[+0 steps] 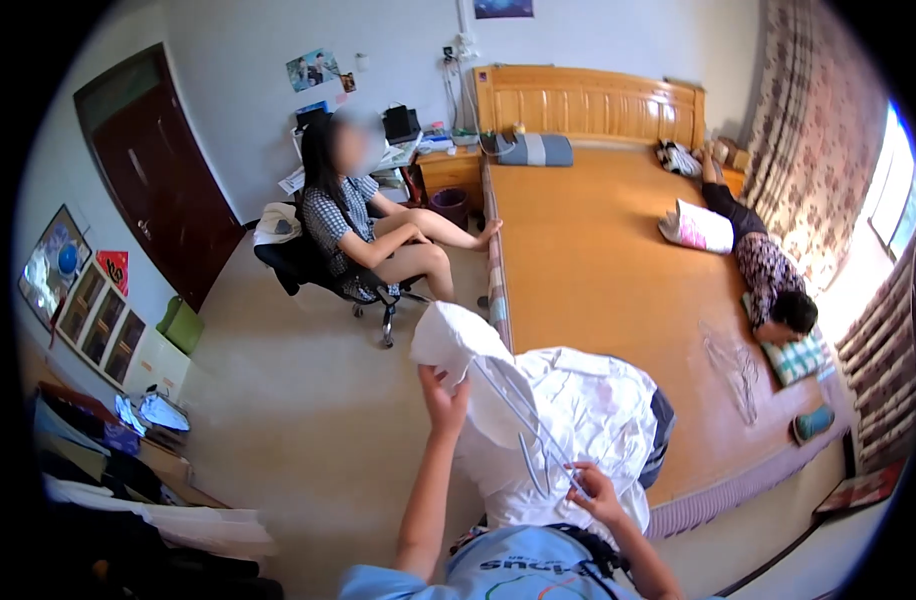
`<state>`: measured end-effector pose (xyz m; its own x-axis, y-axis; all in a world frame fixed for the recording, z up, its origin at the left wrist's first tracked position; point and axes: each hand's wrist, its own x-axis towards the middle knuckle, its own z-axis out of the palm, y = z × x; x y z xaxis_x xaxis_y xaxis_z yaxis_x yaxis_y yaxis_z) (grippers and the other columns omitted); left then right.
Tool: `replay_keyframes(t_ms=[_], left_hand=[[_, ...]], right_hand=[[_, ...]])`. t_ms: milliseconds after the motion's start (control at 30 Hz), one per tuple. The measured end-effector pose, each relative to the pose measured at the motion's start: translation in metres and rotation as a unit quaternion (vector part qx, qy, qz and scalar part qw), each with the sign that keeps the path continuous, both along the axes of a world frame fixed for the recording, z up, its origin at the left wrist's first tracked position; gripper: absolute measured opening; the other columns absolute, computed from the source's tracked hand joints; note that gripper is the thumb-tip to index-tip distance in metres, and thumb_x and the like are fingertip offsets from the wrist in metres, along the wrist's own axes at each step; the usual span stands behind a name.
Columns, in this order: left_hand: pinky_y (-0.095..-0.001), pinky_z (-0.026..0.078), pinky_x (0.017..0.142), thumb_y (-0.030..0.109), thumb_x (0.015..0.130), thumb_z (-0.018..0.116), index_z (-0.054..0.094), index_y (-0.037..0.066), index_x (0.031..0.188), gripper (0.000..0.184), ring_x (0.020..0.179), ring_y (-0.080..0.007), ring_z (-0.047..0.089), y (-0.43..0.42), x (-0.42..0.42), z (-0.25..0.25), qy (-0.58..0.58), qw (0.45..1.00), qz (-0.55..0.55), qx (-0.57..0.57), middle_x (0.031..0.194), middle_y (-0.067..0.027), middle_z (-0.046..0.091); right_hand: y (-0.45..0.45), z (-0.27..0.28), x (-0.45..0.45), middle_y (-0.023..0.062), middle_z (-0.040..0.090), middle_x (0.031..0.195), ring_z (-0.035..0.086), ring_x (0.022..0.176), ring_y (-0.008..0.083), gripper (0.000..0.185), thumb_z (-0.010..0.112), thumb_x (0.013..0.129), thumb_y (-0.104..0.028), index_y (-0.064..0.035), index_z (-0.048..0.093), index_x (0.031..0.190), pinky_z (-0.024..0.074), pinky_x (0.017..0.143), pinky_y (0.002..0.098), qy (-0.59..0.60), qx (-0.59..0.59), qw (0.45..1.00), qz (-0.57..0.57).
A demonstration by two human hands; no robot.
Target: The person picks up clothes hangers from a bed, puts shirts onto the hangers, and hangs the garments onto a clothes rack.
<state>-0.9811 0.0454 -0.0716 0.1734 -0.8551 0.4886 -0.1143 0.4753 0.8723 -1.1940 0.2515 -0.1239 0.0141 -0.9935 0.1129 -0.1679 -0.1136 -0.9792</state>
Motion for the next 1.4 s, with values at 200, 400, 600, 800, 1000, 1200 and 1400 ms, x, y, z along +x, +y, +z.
replay_keyframes(t_ms=[200, 400, 600, 800, 1000, 1200, 1400], left_hand=[[-0.0325, 0.036, 0.075, 0.004, 0.064, 0.058, 0.028, 0.004, 0.115, 0.059, 0.095, -0.023, 0.043, 0.014, 0.059, 0.029, -0.108, 0.965, 0.211, -0.115, 0.112, -0.0114, 0.033], [-0.0324, 0.041, 0.059, -0.003, 0.069, 0.051, 0.049, -0.003, 0.089, 0.02, 0.071, -0.0268, 0.049, 0.035, 0.098, 0.025, -0.256, 0.915, 0.27, -0.156, 0.082, -0.0147, 0.045], [-0.0303, 0.041, 0.053, 0.0, 0.074, 0.049, 0.05, -0.005, 0.085, 0.012, 0.065, -0.0269, 0.05, 0.06, 0.103, 0.036, -0.26, 0.908, 0.3, -0.132, 0.081, -0.0136, 0.044], [-0.031, 0.041, 0.052, -0.004, 0.072, 0.047, 0.052, 0.001, 0.086, 0.015, 0.065, -0.0251, 0.051, 0.083, 0.096, 0.044, -0.339, 0.875, 0.333, -0.096, 0.084, -0.0108, 0.043], [-0.0289, 0.041, 0.047, -0.003, 0.063, 0.056, 0.058, 0.011, 0.081, 0.023, 0.056, -0.0182, 0.051, 0.093, 0.069, 0.051, -0.391, 0.867, 0.296, -0.088, 0.078, -0.0033, 0.046], [-0.0303, 0.043, 0.049, -0.006, 0.065, 0.052, 0.058, 0.006, 0.082, 0.021, 0.057, -0.0206, 0.052, 0.114, 0.013, 0.036, -0.334, 0.914, 0.21, -0.092, 0.078, -0.0064, 0.047], [-0.031, 0.043, 0.059, -0.011, 0.059, 0.048, 0.058, 0.004, 0.083, 0.03, 0.071, -0.0246, 0.052, 0.143, -0.037, 0.043, -0.233, 0.964, 0.108, -0.072, 0.081, -0.0108, 0.048]], right_hand=[[-0.015, -0.003, 0.034, 0.0052, 0.047, 0.104, 0.032, 0.051, 0.0041, 0.017, 0.063, 0.062, -0.007, -0.0044, 0.049, 0.072, 0.0284, 0.045, 0.0175, -0.041, 0.041, 0.997, 0.06], [-0.023, 0.014, 0.059, 0.0063, 0.046, 0.098, 0.05, 0.063, 0.0082, 0.037, 0.061, 0.062, -0.006, -0.0026, 0.052, 0.098, 0.0342, 0.049, 0.0183, 0.027, 0.066, 0.991, 0.111], [-0.027, 0.018, 0.038, 0.0083, 0.046, 0.095, 0.054, 0.067, 0.0129, 0.036, 0.061, 0.064, -0.009, -0.003, 0.052, 0.098, 0.0401, 0.054, 0.0213, 0.122, 0.1, 0.969, 0.193], [-0.01, 0.026, 0.009, 0.0064, 0.049, 0.092, 0.047, 0.061, 0.0114, 0.031, 0.061, 0.065, -0.013, -0.0027, 0.053, 0.093, 0.0397, 0.055, 0.0221, 0.12, 0.138, 0.952, 0.247], [0.005, 0.023, -0.02, 0.0067, 0.051, 0.089, 0.05, 0.074, 0.0147, 0.035, 0.063, 0.066, -0.019, -0.0034, 0.053, 0.096, 0.0409, 0.062, 0.024, 0.138, 0.157, 0.946, 0.248], [0.008, 0.022, -0.042, 0.0104, 0.054, 0.082, 0.055, 0.062, 0.0157, 0.034, 0.061, 0.068, -0.022, 0.0013, 0.053, 0.091, 0.0425, 0.059, 0.0258, 0.077, 0.202, 0.95, 0.224], [0.002, 0.021, -0.059, 0.0091, 0.054, 0.07, 0.054, 0.057, 0.0139, 0.03, 0.06, 0.07, -0.019, 0.0039, 0.053, 0.088, 0.0421, 0.055, 0.0246, 0.017, 0.272, 0.931, 0.243]])
